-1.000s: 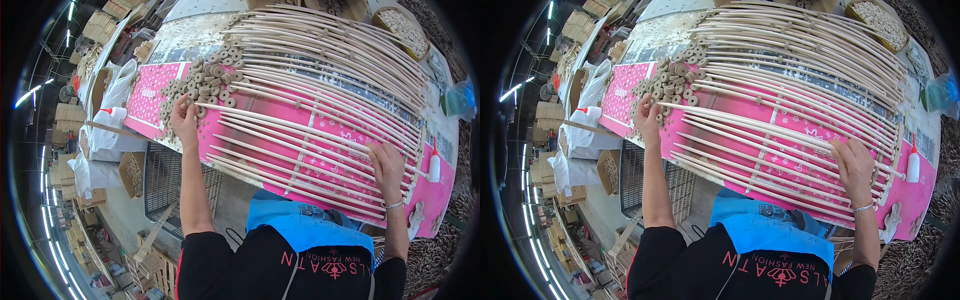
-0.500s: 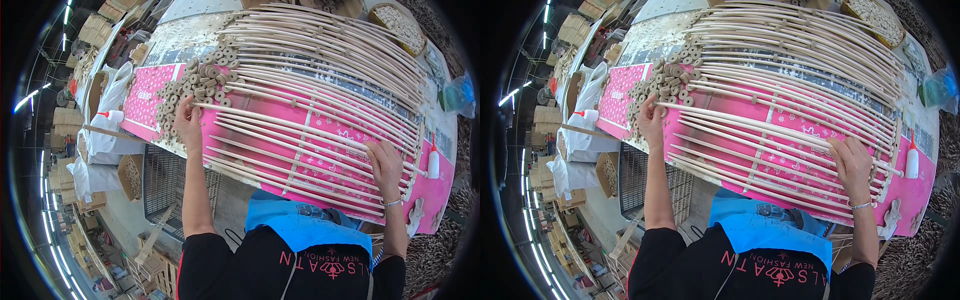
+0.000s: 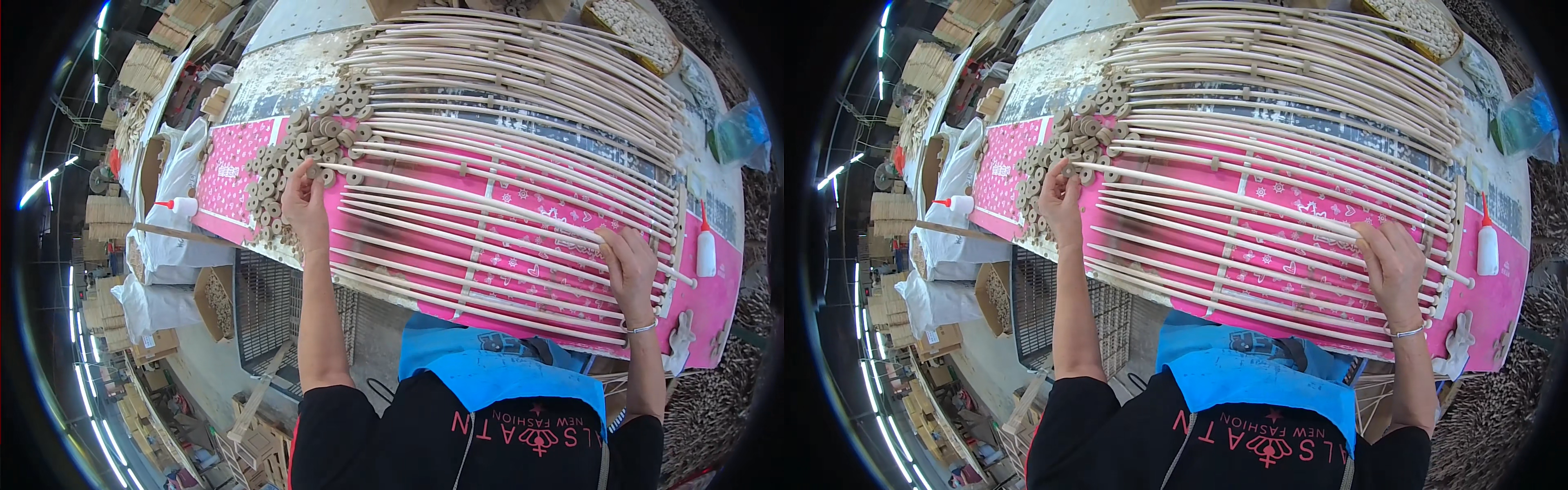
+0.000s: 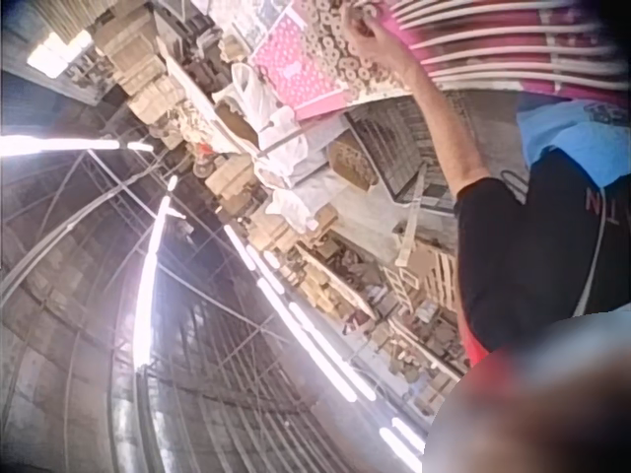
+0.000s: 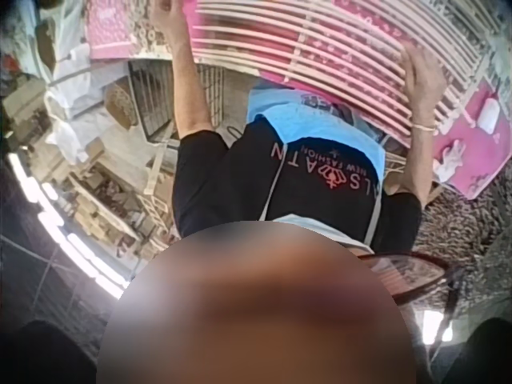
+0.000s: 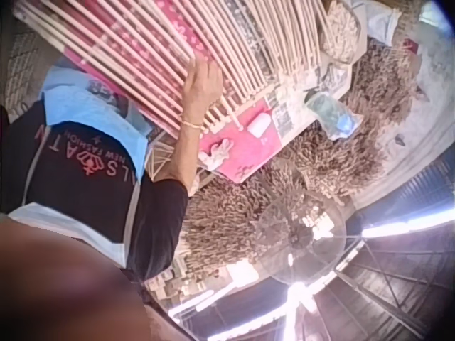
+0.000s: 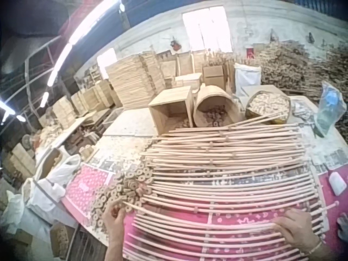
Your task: Assemble wooden mats by threading wooden rods through small wooden rings on a template.
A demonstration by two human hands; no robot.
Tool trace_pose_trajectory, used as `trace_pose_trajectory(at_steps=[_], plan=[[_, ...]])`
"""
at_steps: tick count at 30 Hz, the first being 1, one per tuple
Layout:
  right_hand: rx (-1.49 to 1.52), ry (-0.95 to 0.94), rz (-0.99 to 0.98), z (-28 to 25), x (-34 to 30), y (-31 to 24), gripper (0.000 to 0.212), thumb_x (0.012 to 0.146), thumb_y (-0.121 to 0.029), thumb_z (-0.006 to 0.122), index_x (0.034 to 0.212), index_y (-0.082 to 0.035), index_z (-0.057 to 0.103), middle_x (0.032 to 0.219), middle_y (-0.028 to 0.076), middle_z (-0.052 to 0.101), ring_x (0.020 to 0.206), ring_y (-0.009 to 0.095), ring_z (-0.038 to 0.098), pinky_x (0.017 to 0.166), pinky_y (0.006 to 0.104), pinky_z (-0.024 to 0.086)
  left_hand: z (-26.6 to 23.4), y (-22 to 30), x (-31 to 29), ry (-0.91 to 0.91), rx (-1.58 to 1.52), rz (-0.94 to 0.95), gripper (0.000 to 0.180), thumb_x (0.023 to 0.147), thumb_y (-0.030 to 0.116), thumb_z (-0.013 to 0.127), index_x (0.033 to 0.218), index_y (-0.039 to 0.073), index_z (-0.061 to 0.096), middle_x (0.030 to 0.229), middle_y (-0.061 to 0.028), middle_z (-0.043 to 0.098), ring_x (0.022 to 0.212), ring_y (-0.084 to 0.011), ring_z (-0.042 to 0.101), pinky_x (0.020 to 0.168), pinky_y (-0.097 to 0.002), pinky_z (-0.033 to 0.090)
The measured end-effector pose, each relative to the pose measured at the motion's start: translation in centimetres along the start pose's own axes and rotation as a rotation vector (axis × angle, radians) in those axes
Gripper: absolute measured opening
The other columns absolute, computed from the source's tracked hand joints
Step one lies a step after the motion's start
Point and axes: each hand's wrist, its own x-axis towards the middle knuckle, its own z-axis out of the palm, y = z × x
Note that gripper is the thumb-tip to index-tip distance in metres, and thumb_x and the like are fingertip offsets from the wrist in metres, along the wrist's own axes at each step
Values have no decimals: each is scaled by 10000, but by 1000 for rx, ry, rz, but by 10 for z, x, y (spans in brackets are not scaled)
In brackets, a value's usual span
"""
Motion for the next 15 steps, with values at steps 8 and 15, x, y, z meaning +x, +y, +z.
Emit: trace_pose_trajectory(at_steps=[8, 15], plan=[[-30, -6, -19, -3, -6, -1, 206, 904, -103, 764, 1105, -62, 760, 816, 95, 567, 757, 289, 601, 667, 427, 477, 15, 8, -6, -59, 101, 69, 375, 951, -61, 685, 1307, 49, 736, 910, 0, 665, 793, -75, 581, 720, -240, 501], [80, 21, -48, 8, 15, 0, 183, 905, -125, 759, 1075, -60, 747, 820, 97, 607, 773, 297, 627, 681, 423, 515, 12, 15, -2, -112, 136, 156, 359, 967, -63, 663, 1298, 52, 740, 1033, -18, 696, 837, -84, 611, 755, -239, 505]])
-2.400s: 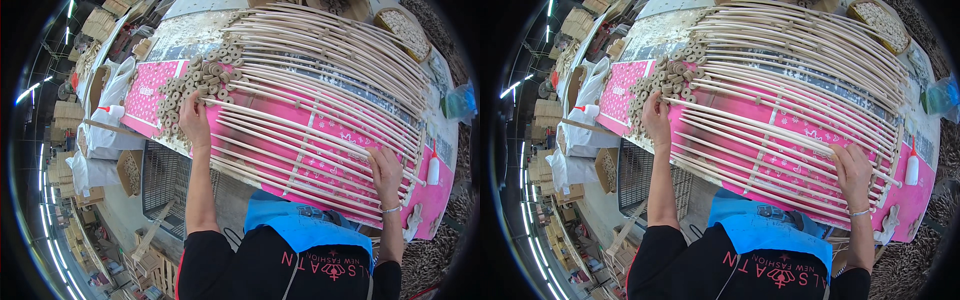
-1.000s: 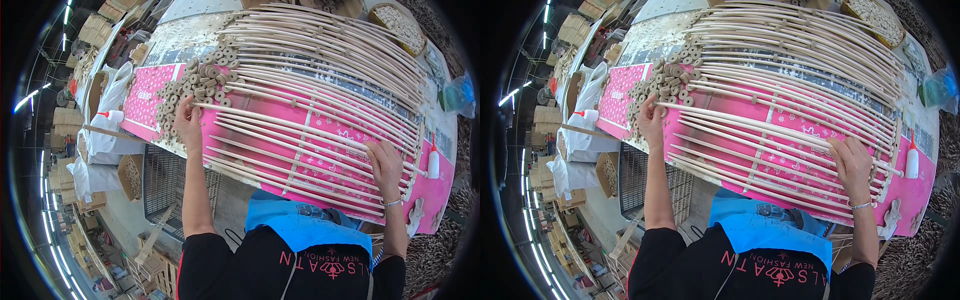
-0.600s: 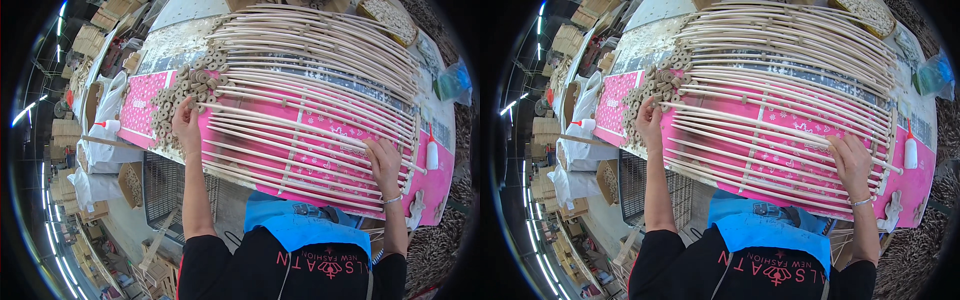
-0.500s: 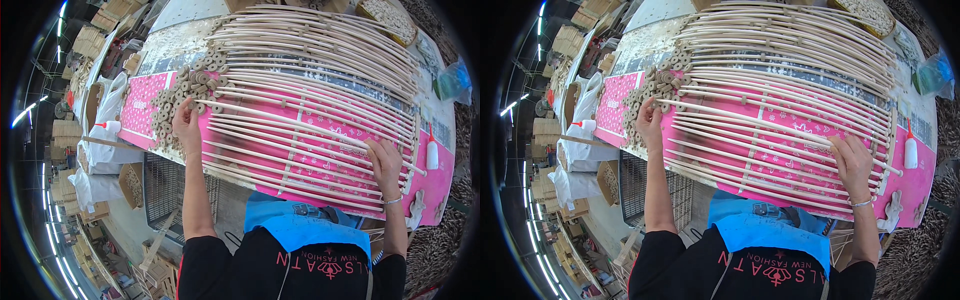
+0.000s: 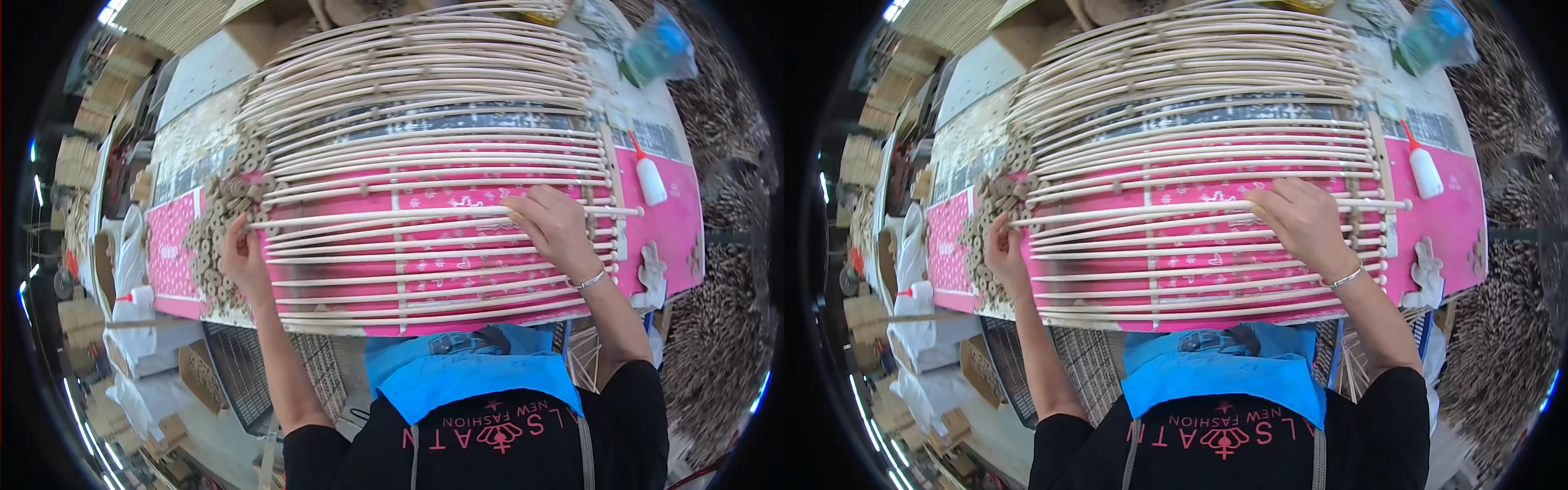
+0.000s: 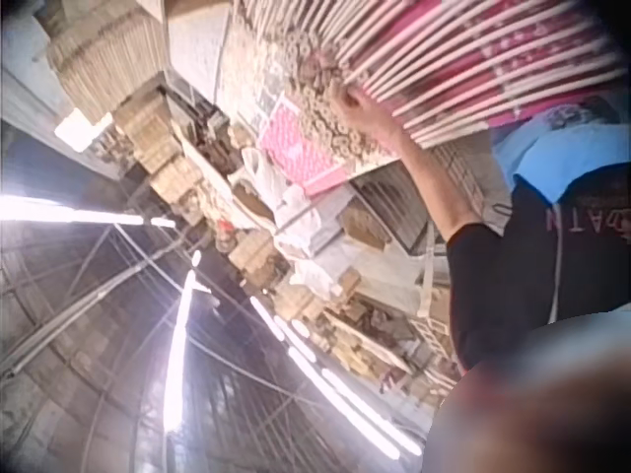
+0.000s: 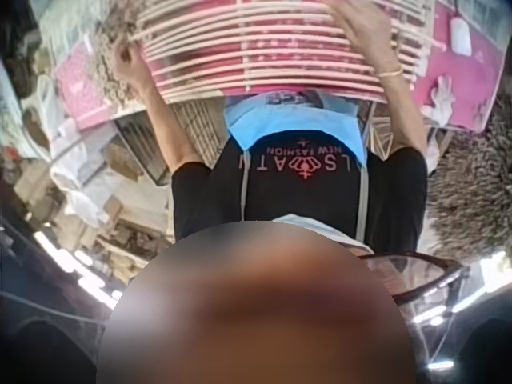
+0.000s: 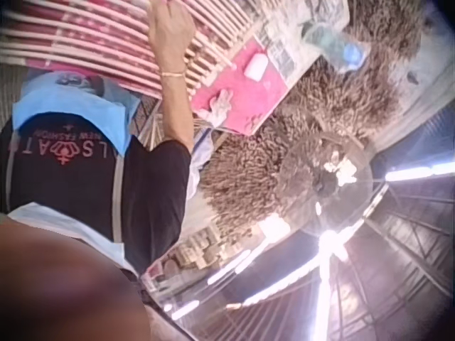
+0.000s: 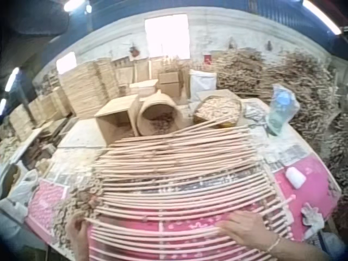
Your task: Assemble wooden mats by threading wooden rods through small wooden rings on a template.
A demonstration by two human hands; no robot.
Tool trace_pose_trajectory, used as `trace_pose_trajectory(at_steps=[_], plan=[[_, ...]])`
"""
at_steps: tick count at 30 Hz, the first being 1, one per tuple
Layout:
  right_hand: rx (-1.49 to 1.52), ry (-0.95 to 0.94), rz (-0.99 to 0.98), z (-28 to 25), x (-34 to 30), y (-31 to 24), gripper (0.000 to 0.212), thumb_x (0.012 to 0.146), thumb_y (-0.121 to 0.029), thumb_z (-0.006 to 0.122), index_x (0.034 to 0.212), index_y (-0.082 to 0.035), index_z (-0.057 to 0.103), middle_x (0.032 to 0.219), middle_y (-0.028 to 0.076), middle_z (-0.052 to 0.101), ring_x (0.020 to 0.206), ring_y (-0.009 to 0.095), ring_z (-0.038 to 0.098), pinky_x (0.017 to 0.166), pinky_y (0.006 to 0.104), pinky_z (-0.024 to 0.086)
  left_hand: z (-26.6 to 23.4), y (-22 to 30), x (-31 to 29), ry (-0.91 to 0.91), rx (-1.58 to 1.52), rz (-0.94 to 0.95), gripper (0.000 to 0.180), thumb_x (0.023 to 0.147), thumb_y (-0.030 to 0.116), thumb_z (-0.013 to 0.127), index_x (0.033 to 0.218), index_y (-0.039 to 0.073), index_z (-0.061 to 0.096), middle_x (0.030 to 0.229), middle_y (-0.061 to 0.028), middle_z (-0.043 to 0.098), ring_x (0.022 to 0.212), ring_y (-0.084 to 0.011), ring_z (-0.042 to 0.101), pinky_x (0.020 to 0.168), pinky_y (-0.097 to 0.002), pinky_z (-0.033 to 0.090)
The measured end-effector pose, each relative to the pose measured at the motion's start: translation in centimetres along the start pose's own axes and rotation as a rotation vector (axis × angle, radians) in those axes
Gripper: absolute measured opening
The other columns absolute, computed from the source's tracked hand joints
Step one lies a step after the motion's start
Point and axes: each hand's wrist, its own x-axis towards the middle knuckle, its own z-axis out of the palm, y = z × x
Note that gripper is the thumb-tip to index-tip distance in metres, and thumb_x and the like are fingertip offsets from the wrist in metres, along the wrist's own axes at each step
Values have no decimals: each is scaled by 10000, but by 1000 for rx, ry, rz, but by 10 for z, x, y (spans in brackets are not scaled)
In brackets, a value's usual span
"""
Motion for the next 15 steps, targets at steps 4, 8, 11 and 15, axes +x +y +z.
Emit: trace_pose_trajectory(at_steps=[4, 8, 11, 15], plan=[[4, 18, 35, -7, -1, 2, 168, 918, -147, 753, 1051, -46, 739, 837, 110, 632, 780, 297, 647, 681, 418, 522, 12, 23, 8, -15, -151, -81, 334, 987, -69, 632, 1288, 26, 740, 965, 13, 641, 804, -53, 565, 702, -220, 478], [-26, 80, 12, -13, -6, 8, 160, 920, -186, 762, 1044, -85, 754, 833, 88, 645, 772, 287, 667, 666, 419, 538, 0, 35, 12, -93, -277, -68, 428, 1051, -14, 589, 1476, 33, 593, 984, -28, 668, 837, -81, 620, 753, -224, 521], [-9, 97, 31, -10, -15, 7, 180, 916, -176, 765, 1061, -69, 758, 835, 102, 637, 768, 299, 654, 676, 427, 530, 5, 50, 5, -4, -622, -298, 625, 1096, 137, 612, 1643, 64, 319, 1090, -103, 717, 986, -179, 709, 880, -329, 603], [-7, 60, 52, -11, -19, 1, 193, 909, -159, 773, 1077, -64, 766, 815, 103, 617, 738, 291, 640, 649, 416, 519, 14, 26, 1, 40, -1000, -412, 510, 1085, 186, 644, 1557, 87, 477, 1170, -100, 721, 1065, -182, 702, 951, -348, 604]])
